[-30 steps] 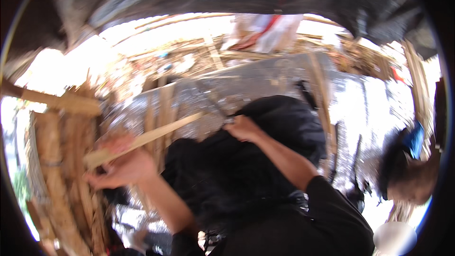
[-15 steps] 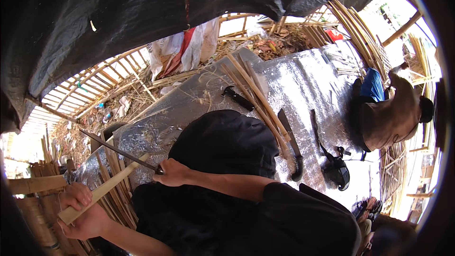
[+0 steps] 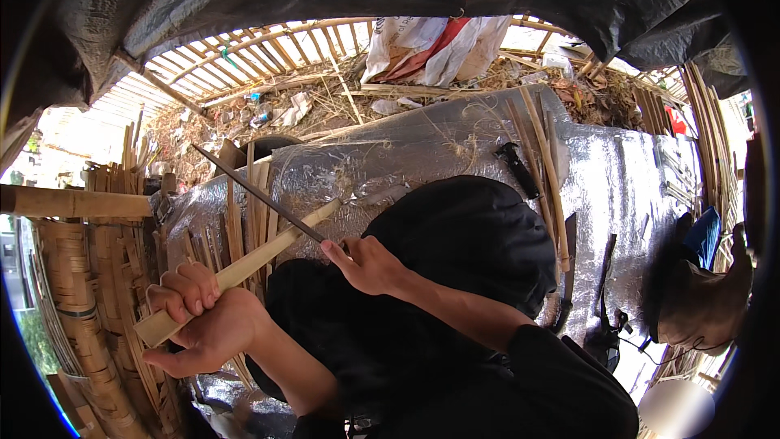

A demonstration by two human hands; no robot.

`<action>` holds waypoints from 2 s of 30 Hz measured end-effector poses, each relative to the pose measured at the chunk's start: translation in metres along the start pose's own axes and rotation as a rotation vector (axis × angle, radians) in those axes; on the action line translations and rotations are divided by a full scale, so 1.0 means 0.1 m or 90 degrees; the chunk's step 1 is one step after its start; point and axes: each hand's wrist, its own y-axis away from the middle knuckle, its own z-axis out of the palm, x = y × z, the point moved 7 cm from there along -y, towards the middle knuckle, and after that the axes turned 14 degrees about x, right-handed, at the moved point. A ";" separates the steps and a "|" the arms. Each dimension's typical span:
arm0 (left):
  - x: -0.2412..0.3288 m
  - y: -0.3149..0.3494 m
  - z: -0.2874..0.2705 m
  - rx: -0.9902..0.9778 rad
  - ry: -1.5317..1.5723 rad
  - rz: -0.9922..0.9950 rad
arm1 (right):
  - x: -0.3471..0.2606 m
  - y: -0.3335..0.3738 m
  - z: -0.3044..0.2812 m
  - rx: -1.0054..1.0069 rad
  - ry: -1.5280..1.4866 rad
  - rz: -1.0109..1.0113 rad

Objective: The person uses a machete to shave and smooth several thin bamboo strips while sitting on a ground-level workspace.

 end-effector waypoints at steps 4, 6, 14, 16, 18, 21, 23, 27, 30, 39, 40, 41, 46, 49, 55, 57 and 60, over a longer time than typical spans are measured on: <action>0.00 0.03 -0.06 0.046 -0.040 0.014 | -0.07 0.10 0.06 0.000 -0.024 0.054; -0.02 0.07 -0.04 0.072 -0.043 0.026 | 0.31 -0.03 0.21 0.072 0.000 0.034; -0.08 -0.03 -0.24 0.080 0.015 0.018 | 0.63 -0.04 0.28 0.029 0.010 0.134; -0.13 -0.07 -0.25 0.108 0.030 0.019 | 0.69 -0.06 0.32 0.044 0.041 0.105; -0.06 -0.11 -0.32 0.124 -0.012 0.028 | 0.55 -0.09 0.31 0.080 0.055 0.007; -0.02 -0.01 -0.24 0.134 -0.030 0.035 | 0.32 0.10 0.27 0.106 -0.058 0.029; -0.04 0.00 -0.21 0.140 -0.045 0.046 | 0.58 0.10 0.32 0.109 0.022 0.060; -0.07 0.01 -0.19 0.162 -0.035 0.047 | 0.48 0.03 0.15 0.134 0.052 0.036; -0.05 0.10 -0.13 0.146 -0.027 0.041 | 0.60 0.19 0.18 0.156 0.008 -0.002; -0.08 0.24 0.15 0.088 -0.001 0.033 | 0.60 0.11 0.07 0.109 0.048 0.063; -0.08 0.18 0.08 0.092 -0.016 0.027 | 0.71 0.05 0.06 0.074 0.088 0.119; -0.07 0.16 0.07 0.093 -0.033 0.012 | 0.79 0.03 0.06 0.041 0.129 0.182; -0.21 0.28 0.22 0.062 0.040 -0.002 | 0.40 0.24 0.04 0.196 -0.077 -0.030; -0.29 0.20 0.28 0.016 0.100 -0.027 | 0.91 0.11 0.08 0.125 0.031 0.082; -0.35 0.39 0.35 0.010 0.076 0.004 | 0.27 0.06 -0.06 0.171 -0.025 0.071; -0.48 0.44 0.45 0.016 0.068 -0.020 | 0.88 0.05 0.07 0.196 0.096 0.076; -0.44 0.46 0.42 -0.038 0.166 -0.081 | 0.77 -0.20 0.05 0.205 0.067 -0.066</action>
